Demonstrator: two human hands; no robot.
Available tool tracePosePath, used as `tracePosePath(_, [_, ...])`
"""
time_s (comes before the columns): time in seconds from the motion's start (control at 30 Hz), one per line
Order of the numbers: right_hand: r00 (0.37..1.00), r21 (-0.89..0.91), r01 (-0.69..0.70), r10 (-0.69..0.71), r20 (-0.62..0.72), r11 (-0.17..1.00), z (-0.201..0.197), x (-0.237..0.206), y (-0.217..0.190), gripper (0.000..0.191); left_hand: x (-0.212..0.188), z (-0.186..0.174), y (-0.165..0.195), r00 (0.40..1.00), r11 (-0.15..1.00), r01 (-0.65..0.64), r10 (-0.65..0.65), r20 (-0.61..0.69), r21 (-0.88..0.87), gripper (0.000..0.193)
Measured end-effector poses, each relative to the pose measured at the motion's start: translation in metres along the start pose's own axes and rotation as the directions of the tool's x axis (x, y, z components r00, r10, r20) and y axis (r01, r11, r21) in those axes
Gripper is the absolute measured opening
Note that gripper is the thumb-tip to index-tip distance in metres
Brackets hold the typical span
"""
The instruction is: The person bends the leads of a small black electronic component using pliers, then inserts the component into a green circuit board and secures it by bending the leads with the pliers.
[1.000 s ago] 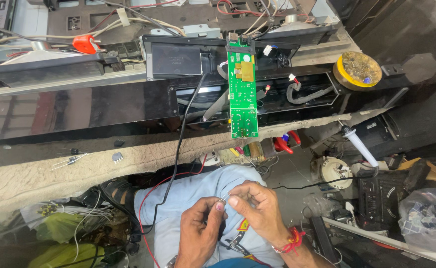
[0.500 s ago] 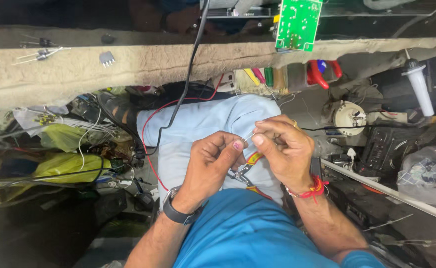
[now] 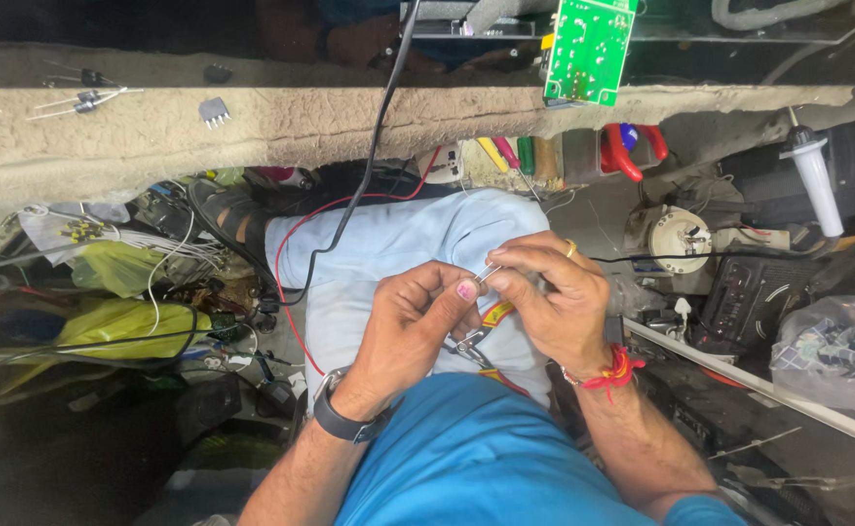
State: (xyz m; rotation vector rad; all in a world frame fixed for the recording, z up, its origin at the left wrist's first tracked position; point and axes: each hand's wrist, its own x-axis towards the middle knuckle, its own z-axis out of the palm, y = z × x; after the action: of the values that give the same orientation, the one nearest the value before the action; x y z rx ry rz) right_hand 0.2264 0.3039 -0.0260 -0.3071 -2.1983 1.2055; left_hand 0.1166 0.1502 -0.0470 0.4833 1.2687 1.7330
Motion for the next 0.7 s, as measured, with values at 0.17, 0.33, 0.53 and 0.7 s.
tracePosePath(0.17, [0.991,-0.102,0.123,-0.117,0.063,0.987,-0.014,0.008,0.005,0.021,0.002,0.001,-0.002,0.999,1.000,-0.016,0.015,0.031,0.022,0.024])
tracePosePath(0.33, [0.986,-0.154,0.158,-0.147,0.081,0.975,-0.016,0.009,0.000,0.019,-0.001,0.006,-0.002,0.999,0.998,-0.038,0.037,0.024,0.059,0.023])
tracePosePath(0.53, [0.950,-0.228,0.292,-0.255,0.180,0.929,-0.027,0.013,-0.005,0.020,-0.002,0.007,0.002,0.993,0.976,-0.112,0.105,0.048,0.186,0.024])
tracePosePath(0.7, [0.925,-0.132,0.328,-0.290,0.247,0.935,-0.039,0.022,-0.004,0.020,-0.002,0.010,0.007,0.995,0.971,-0.086,0.072,0.071,0.221,0.022])
